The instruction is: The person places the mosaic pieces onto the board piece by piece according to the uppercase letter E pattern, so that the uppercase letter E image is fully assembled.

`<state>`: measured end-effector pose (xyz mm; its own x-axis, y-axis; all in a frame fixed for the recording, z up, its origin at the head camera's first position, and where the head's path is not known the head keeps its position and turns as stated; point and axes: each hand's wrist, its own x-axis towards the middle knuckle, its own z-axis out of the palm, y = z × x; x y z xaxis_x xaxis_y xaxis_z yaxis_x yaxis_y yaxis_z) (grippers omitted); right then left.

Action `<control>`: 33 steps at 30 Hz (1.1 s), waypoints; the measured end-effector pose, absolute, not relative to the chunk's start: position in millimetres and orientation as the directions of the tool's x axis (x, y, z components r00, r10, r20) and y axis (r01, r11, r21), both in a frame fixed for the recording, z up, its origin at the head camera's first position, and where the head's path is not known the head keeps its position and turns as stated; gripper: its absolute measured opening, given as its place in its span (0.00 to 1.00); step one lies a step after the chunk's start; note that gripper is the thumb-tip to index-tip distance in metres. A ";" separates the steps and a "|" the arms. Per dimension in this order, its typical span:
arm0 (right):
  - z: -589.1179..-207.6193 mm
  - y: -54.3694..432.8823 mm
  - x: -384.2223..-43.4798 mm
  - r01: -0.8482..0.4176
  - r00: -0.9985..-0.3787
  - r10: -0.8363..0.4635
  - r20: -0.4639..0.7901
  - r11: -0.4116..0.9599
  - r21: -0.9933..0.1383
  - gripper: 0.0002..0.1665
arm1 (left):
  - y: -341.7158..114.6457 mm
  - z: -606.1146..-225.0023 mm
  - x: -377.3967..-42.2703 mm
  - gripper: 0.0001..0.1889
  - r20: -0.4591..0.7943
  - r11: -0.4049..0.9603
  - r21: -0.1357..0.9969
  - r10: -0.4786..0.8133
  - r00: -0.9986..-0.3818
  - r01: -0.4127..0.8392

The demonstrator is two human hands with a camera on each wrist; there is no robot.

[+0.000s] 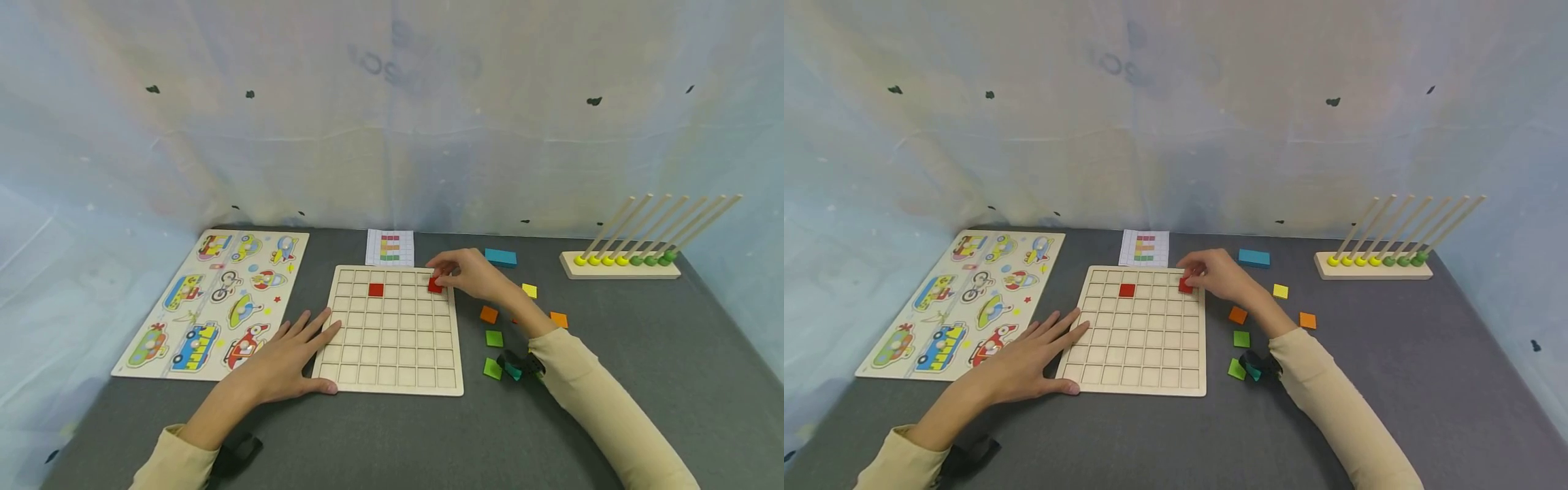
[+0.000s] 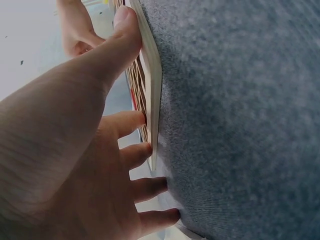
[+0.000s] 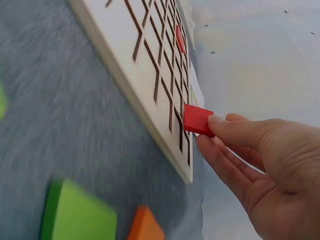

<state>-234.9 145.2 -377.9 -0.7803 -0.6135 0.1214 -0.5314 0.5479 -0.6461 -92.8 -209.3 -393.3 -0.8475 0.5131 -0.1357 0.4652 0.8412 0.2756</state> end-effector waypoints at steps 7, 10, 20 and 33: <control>-382.3 117.4 -239.0 -0.545 -0.751 -0.649 0.125 0.502 -0.671 0.17 | -208.0 -392.9 -92.5 0.53 -0.137 0.838 0.286 0.515 -0.846 0.464; -383.7 107.6 -240.3 -0.546 -0.747 -0.651 0.136 0.483 -0.685 0.17 | -207.1 -392.9 -92.2 0.53 -0.134 0.837 0.287 0.517 -0.845 0.467; -388.2 81.9 -242.3 -0.546 -0.735 -0.662 0.148 0.447 -0.709 0.16 | -204.8 -392.1 -93.5 0.53 -0.134 0.835 0.285 0.520 -0.844 0.470; -393.8 69.1 -238.5 -0.549 -0.743 -0.654 0.140 0.477 -0.687 0.12 | -206.6 -390.2 -91.2 0.52 -0.140 0.842 0.290 0.507 -0.851 0.454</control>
<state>-238.5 69.1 -393.8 -0.7435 -0.6540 0.1399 -0.5487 0.4769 -0.6866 -91.2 -206.6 -390.2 -0.8505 0.5070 -0.1399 0.4545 0.8423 0.2897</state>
